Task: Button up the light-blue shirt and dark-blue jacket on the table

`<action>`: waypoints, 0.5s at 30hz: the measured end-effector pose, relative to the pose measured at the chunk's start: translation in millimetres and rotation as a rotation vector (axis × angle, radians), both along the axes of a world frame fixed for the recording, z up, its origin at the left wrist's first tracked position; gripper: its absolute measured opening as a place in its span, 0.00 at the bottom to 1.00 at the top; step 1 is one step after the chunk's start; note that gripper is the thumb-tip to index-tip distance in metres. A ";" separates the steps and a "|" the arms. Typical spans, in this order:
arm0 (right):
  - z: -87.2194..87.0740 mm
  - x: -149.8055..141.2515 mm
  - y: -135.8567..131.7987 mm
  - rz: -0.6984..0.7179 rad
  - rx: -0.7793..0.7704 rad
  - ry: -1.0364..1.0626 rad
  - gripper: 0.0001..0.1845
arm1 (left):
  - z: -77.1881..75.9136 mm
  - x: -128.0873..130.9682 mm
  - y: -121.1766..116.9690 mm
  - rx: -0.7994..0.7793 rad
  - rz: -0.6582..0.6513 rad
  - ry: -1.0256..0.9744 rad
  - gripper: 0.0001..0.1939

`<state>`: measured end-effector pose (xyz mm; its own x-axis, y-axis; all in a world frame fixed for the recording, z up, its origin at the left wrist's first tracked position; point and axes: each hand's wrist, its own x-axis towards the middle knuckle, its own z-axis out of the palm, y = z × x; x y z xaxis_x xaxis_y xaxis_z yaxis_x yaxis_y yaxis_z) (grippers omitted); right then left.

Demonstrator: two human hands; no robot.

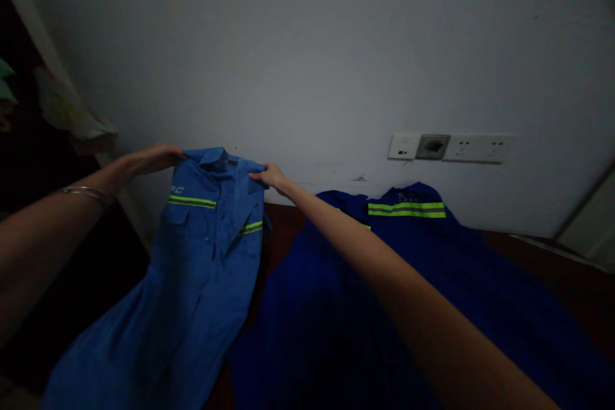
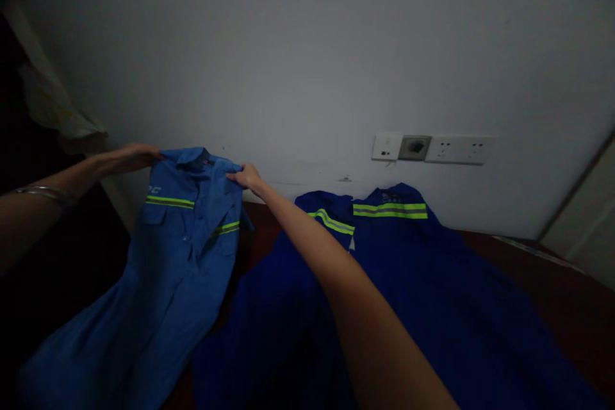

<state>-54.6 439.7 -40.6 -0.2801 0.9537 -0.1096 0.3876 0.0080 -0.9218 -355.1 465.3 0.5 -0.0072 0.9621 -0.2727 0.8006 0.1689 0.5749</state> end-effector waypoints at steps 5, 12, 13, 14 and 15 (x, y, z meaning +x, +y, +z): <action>97.7 -0.1 -5.2 0.028 0.121 0.149 0.16 | 111.3 7.8 -18.1 0.248 -0.010 0.111 0.23; 239.6 13.3 -42.3 0.259 0.088 0.417 0.15 | 259.7 40.9 -64.3 0.641 -0.109 -0.037 0.25; 259.3 17.3 -48.5 0.269 0.080 0.440 0.18 | 276.7 47.6 -70.8 0.698 -0.127 -0.049 0.25; 278.2 22.2 -53.6 0.285 0.065 0.458 0.20 | 292.2 54.5 -76.4 0.758 -0.128 -0.056 0.24; 295.9 28.1 -57.6 0.303 0.046 0.475 0.17 | 306.1 61.5 -80.7 0.809 -0.140 -0.072 0.22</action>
